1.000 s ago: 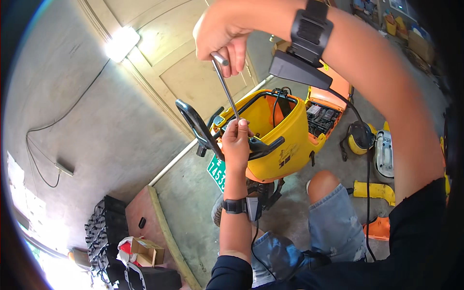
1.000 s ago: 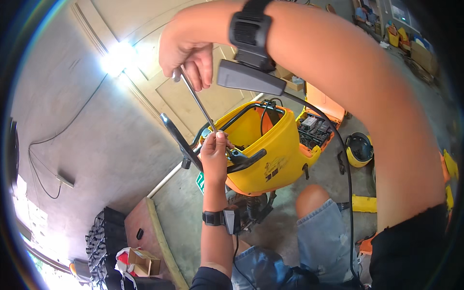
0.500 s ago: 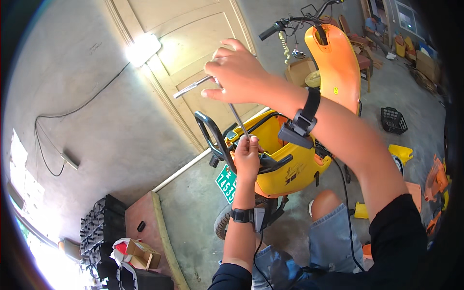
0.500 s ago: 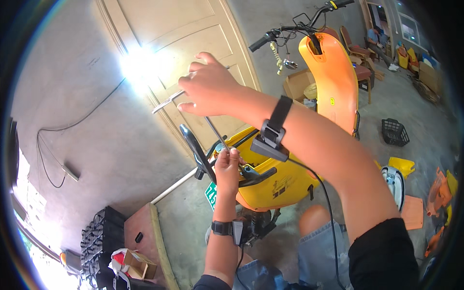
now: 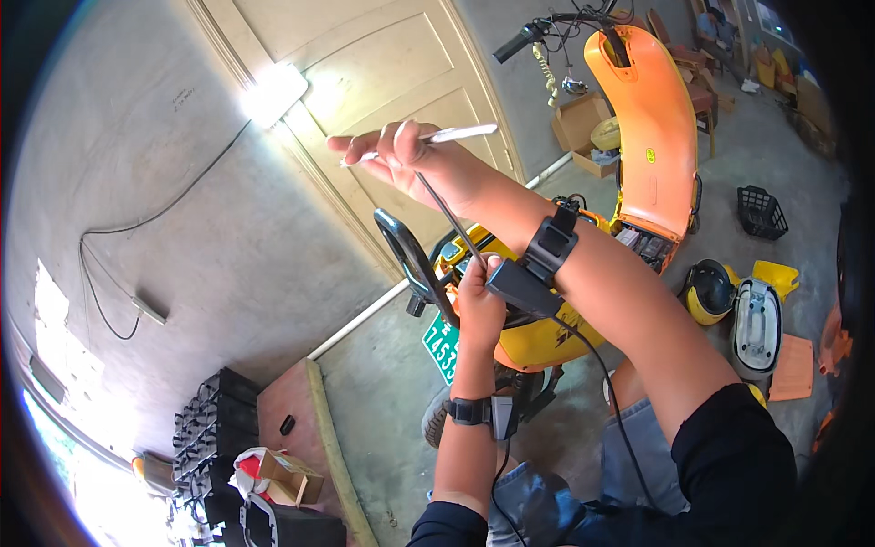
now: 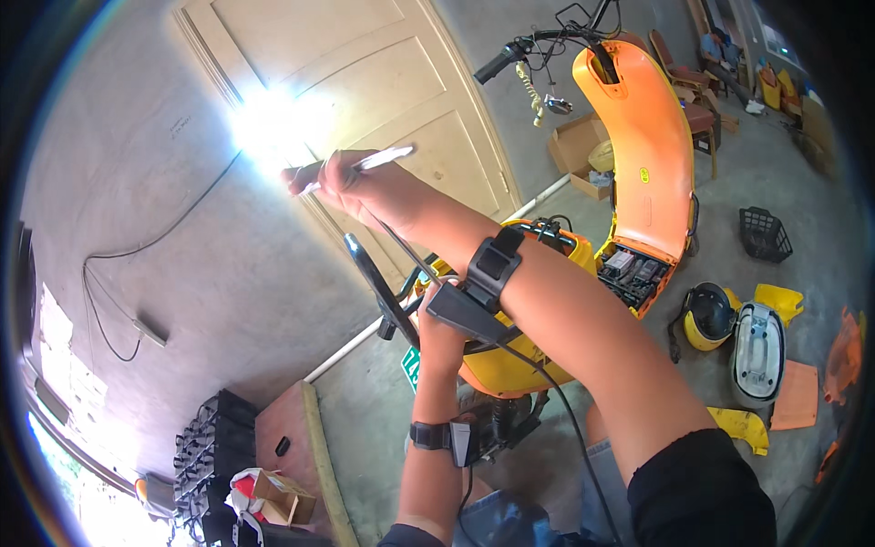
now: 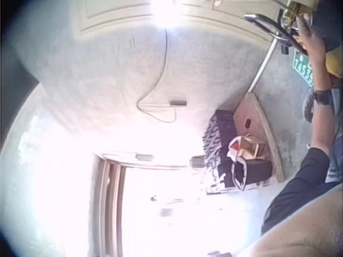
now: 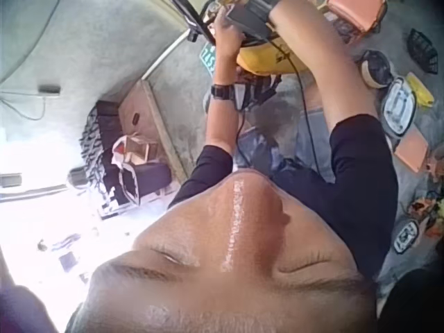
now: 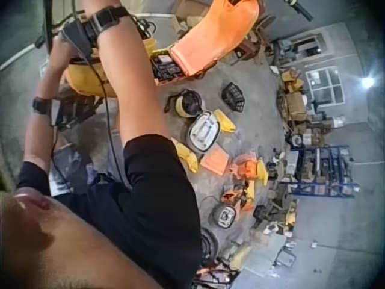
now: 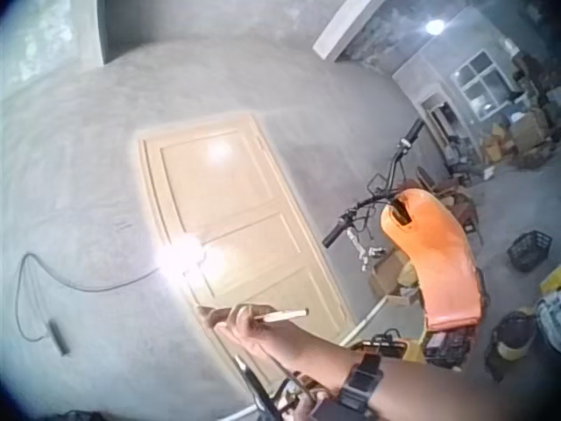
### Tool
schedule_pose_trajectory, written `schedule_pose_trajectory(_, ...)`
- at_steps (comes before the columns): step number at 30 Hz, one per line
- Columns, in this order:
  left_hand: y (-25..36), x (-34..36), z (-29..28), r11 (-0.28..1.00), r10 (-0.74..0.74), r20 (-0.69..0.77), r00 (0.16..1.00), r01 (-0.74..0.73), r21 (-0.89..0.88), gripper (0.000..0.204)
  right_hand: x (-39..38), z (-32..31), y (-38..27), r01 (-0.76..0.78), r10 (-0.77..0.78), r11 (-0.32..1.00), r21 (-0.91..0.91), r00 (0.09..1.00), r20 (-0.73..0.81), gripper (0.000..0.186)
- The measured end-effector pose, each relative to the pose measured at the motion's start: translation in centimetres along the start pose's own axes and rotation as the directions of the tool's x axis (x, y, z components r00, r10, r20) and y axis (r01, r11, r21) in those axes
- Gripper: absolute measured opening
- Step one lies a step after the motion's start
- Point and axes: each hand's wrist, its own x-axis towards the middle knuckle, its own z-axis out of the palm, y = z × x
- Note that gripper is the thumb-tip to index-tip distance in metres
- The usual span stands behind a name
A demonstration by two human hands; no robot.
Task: Replacing parts and repairing an electric scooter engine or frame area.
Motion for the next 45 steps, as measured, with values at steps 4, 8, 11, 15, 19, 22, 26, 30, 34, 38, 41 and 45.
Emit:
schedule_pose_trajectory(4,-0.2,0.2,-0.2,0.996,0.070,0.008,0.998,-0.070,0.060,0.020,-0.1,0.4,0.0,-0.127,0.109,0.931,0.342,0.992,0.071,0.050)
schedule_pose_trajectory(8,-0.8,0.2,-0.3,0.998,0.047,0.038,0.998,-0.049,0.032,0.018,-0.5,0.3,-0.8,-0.259,0.241,0.877,0.405,0.966,0.096,0.058)
schedule_pose_trajectory(11,-1.1,0.1,-0.3,0.997,0.068,0.052,0.996,-0.069,0.028,0.019,-0.6,0.3,-1.9,-0.364,0.349,0.797,0.482,0.929,0.124,0.062)
schedule_pose_trajectory(15,-1.3,0.4,-0.3,0.999,0.042,0.085,0.996,-0.044,0.028,0.025,-0.7,-0.2,-2.9,-0.680,0.486,0.463,0.568,0.731,0.478,0.063)
schedule_pose_trajectory(19,-1.6,1.0,-0.5,0.997,-0.067,0.058,0.996,0.069,-0.032,0.030,-3.1,-0.1,-1.3,-0.872,0.860,0.472,0.129,0.488,0.149,0.028)
schedule_pose_trajectory(22,-2.1,1.3,-0.5,0.994,-0.059,0.062,0.996,0.064,-0.091,0.028,-3.3,-0.8,-0.8,-0.814,0.843,0.506,0.285,0.536,0.036,0.027)
schedule_pose_trajectory(26,-2.5,1.9,-0.1,0.999,-0.046,-0.033,0.998,0.045,-0.025,0.026,-2.6,0.7,-3.1,-0.751,0.589,0.552,-0.362,0.659,-0.469,0.028)
schedule_pose_trajectory(30,-2.5,2.0,-0.1,0.994,0.096,-0.089,0.991,-0.100,-0.035,0.019,-4.1,6.3,-7.4,-0.072,0.335,-0.192,-0.979,0.933,-0.134,0.025)
schedule_pose_trajectory(34,-2.9,1.3,-0.4,0.938,0.336,-0.031,0.941,-0.332,0.102,0.040,-2.5,10.1,-6.9,0.385,0.053,-0.263,-0.885,0.921,0.385,0.028)
schedule_pose_trajectory(38,-3.0,1.5,-0.5,0.978,0.206,0.054,0.977,-0.205,-0.035,0.028,0.7,9.0,-3.7,0.283,-0.029,-0.594,-0.753,0.928,0.372,0.037)
schedule_pose_trajectory(41,-2.5,1.3,-0.3,0.981,0.187,0.010,0.982,-0.186,-0.055,0.029,1.4,6.9,-1.9,0.113,0.143,-0.834,-0.540,0.990,-0.014,0.045)
schedule_pose_trajectory(45,-1.4,0.8,-0.9,0.995,0.095,0.048,0.994,-0.097,0.033,0.036,1.9,3.3,-1.1,0.084,0.161,-0.850,-0.520,0.981,-0.106,0.028)
